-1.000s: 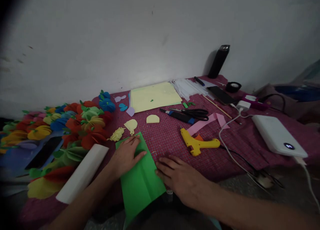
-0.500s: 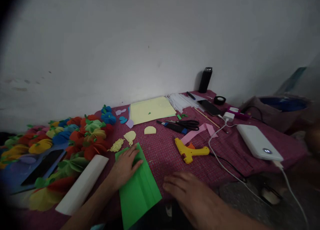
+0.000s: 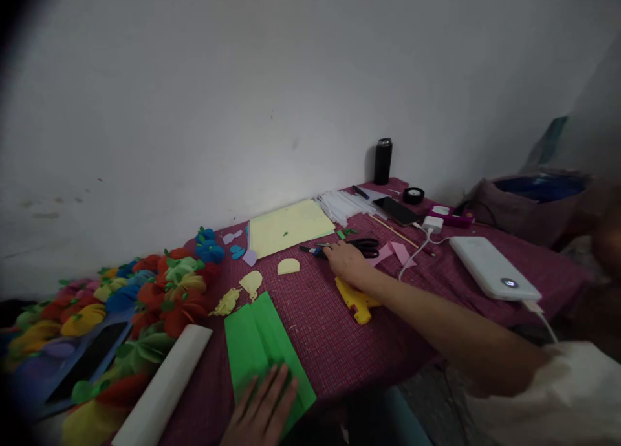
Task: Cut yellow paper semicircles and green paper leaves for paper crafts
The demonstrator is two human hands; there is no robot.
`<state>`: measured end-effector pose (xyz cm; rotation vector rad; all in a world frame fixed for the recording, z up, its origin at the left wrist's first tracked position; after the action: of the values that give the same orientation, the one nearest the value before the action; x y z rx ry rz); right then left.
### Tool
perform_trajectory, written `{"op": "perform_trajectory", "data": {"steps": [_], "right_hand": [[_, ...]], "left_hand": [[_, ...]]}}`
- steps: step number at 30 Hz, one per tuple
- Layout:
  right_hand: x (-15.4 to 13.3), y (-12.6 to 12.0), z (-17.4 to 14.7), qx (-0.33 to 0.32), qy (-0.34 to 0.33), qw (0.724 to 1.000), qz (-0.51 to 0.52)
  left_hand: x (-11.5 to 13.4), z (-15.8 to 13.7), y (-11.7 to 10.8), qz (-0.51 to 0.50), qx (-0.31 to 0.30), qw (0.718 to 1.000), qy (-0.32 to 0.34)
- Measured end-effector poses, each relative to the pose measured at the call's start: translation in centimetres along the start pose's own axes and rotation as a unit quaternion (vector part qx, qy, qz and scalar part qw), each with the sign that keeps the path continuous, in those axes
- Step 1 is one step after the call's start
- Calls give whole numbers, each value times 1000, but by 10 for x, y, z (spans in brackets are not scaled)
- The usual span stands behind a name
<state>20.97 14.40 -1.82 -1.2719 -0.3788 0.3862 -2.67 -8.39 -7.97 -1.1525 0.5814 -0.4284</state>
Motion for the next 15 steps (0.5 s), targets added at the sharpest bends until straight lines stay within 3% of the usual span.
{"op": "perform_trajectory", "data": {"steps": [2,5,8,11,15], "right_hand": [[0,8,10,-3,3,1000,-4],[-1,15,18,-1,9,1000,-10],[-1,13,20,5,16,1000,-11],[0,4,23,10,-3,1000,0],[4,-26,23,29,-29,999,32]], "left_hand": [[3,-2,7,3,3,1000,-16],[-2,5,6,2,-1,1000,28],[-9,15,-1,-5,24,1000,-6],[-6,22,-8,-39,26,998,-46],[-3,24,-20,-96,-27,994,-52]]}}
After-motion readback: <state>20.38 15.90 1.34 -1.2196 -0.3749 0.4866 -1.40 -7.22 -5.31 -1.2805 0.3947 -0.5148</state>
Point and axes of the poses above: each hand's wrist, its own z-axis towards the middle knuckle, its own y-axis out of the palm, x = y × z, the point moved 2 cm from there along z, towards the middle knuckle, and after that the axes turned 3 degrees about -z, right-handed, at the moved point
